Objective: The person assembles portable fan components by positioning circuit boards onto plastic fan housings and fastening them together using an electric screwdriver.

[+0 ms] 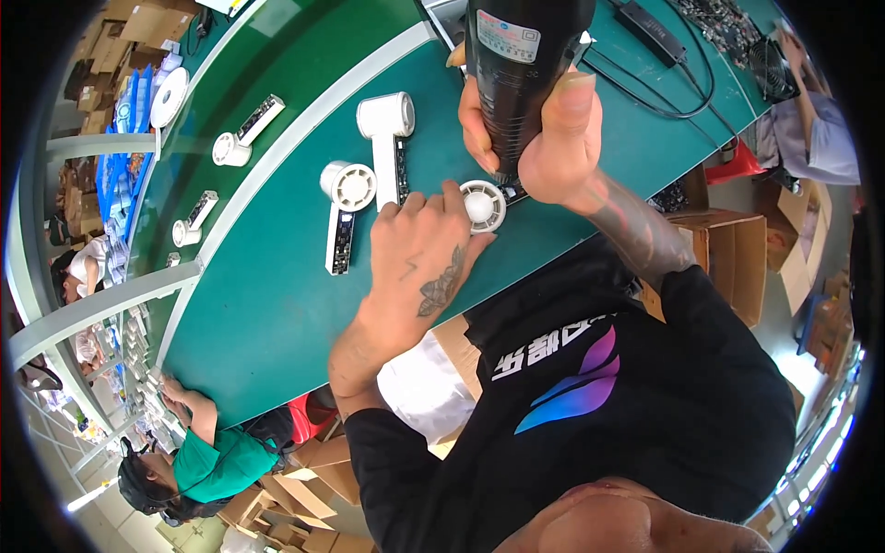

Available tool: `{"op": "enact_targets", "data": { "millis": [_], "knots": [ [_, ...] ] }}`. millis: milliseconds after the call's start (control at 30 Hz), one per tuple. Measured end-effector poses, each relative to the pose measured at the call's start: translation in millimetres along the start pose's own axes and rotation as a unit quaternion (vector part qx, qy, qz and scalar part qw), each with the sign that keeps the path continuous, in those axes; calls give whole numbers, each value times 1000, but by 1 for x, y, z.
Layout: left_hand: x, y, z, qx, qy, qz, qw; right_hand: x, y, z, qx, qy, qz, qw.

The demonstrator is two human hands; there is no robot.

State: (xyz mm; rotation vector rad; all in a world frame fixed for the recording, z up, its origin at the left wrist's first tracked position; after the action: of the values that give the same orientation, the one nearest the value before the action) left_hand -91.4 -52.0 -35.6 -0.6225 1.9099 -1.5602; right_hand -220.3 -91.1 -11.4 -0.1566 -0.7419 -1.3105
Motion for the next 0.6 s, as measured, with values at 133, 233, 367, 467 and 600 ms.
{"op": "enact_targets", "data": {
  "millis": [133,233,367,467,600],
  "knots": [
    [9,2,5,-84,60,-23,994,-1,2,1,-110,58,-5,992],
    [10,5,5,-92,66,-10,994,-3,1,1,-108,61,-5,992],
    [12,2,-3,-64,51,-2,997,-8,-1,-2,-90,64,11,994],
    [15,7,-4,-42,18,33,998,-10,5,-2,-100,81,22,991],
    [10,8,2,-44,16,-1,999,-4,-37,40,-6,26,-59,998]
  ]
}}
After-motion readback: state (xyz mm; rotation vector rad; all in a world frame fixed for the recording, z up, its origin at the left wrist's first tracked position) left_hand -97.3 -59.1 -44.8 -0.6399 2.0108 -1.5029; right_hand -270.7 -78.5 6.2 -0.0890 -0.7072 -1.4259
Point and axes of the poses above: each hand's wrist, its own x-axis towards the middle knuckle, its own y-axis out of the palm, z = x × y, the point moved 7 cm from there along x, towards the middle knuckle, and after that the axes turned 4 degrees about z, right-handed, at the moved point
